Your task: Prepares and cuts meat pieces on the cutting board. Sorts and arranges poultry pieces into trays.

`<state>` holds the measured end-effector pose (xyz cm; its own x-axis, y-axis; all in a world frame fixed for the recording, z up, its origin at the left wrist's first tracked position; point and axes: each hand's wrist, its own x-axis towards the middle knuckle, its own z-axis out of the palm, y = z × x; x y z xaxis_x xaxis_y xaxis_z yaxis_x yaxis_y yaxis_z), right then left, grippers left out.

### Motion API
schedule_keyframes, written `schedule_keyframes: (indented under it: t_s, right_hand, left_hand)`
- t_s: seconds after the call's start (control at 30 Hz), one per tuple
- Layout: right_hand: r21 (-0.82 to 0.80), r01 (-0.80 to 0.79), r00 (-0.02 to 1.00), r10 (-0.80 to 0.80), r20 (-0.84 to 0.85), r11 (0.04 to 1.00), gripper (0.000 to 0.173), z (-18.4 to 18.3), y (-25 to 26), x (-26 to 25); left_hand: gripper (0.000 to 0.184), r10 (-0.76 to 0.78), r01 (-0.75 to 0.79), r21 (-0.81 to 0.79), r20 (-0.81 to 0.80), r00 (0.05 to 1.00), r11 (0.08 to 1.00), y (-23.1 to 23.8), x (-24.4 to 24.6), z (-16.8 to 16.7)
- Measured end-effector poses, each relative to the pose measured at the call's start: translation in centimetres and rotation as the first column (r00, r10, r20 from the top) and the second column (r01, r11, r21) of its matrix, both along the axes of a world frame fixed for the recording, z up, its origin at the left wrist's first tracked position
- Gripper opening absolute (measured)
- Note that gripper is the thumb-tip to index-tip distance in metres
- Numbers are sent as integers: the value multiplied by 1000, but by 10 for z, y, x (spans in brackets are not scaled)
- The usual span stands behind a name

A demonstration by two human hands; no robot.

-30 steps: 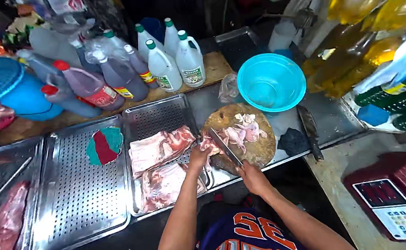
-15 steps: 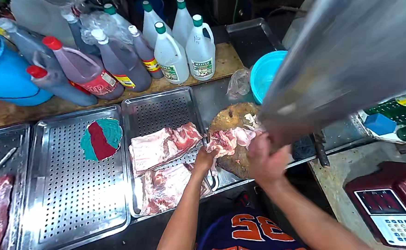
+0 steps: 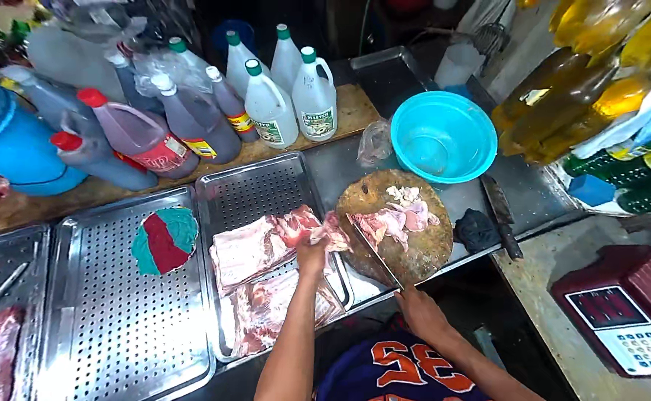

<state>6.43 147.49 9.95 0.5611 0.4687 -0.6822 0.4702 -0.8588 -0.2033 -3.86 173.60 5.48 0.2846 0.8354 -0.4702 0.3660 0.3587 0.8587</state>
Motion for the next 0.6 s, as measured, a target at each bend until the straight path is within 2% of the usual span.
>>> schedule_keyframes:
  t_s: [0.03, 0.1, 0.17, 0.2, 0.23, 0.27, 0.33, 0.4, 0.47, 0.5, 0.53, 0.6]
  right_hand:
    - [-13, 15, 1000, -16, -11, 1000, 52, -1, -19, 0]
    - [-20, 22, 998, -23, -51, 1000, 53, 1, -52, 4]
    - [26, 21, 995, -18, -97, 999, 53, 6, -80, 15]
    - [69, 31, 993, -23, -117, 997, 52, 7, -94, 20]
    - [117, 57, 990, -41, -135, 992, 51, 8, -107, 24]
    - [160, 96, 987, -74, -140, 982, 51, 8, -120, 25]
    - [260, 220, 973, -194, -121, 940, 51, 9, -141, 17]
    - [344, 371, 928, -360, -100, 863, 49, 7, -153, 6]
    - [388, 495, 858, -508, -77, 778, 47, 0, -163, -2]
    - [392, 545, 820, -568, -65, 741, 47, -1, -170, -4]
    - [386, 590, 783, -619, -60, 709, 47, 0, -177, -7]
    - [353, 667, 716, -695, -59, 656, 48, 8, -199, -18]
  left_hand:
    - [43, 39, -39, 33, 7, 999, 999, 8, -4, 4]
    - [48, 5, -8, 116, 27, 1000, 993, 27, -19, 16]
    - [51, -204, 194, 197, 36, 978, 961, 50, -31, 38]
    - [55, -368, 362, 240, -19, 929, 901, 59, -33, 53]
    - [60, -537, 548, 264, -119, 835, 794, 67, -29, 72]
    - [63, -672, 713, 265, -240, 701, 650, 69, -17, 94]
    - [55, -825, 931, 222, -434, 361, 290, 57, 24, 130]
    - [42, -829, 978, 179, -559, 15, -103, 28, 77, 139]
    - [39, -694, 897, 118, -678, -241, -427, -4, 130, 119]
    - [41, -607, 845, 72, -727, -320, -531, -17, 152, 104]
    - [46, -541, 806, 27, -755, -371, -591, -25, 168, 87]
    - [53, -493, 766, -1, -765, -415, -643, -24, 180, 58]
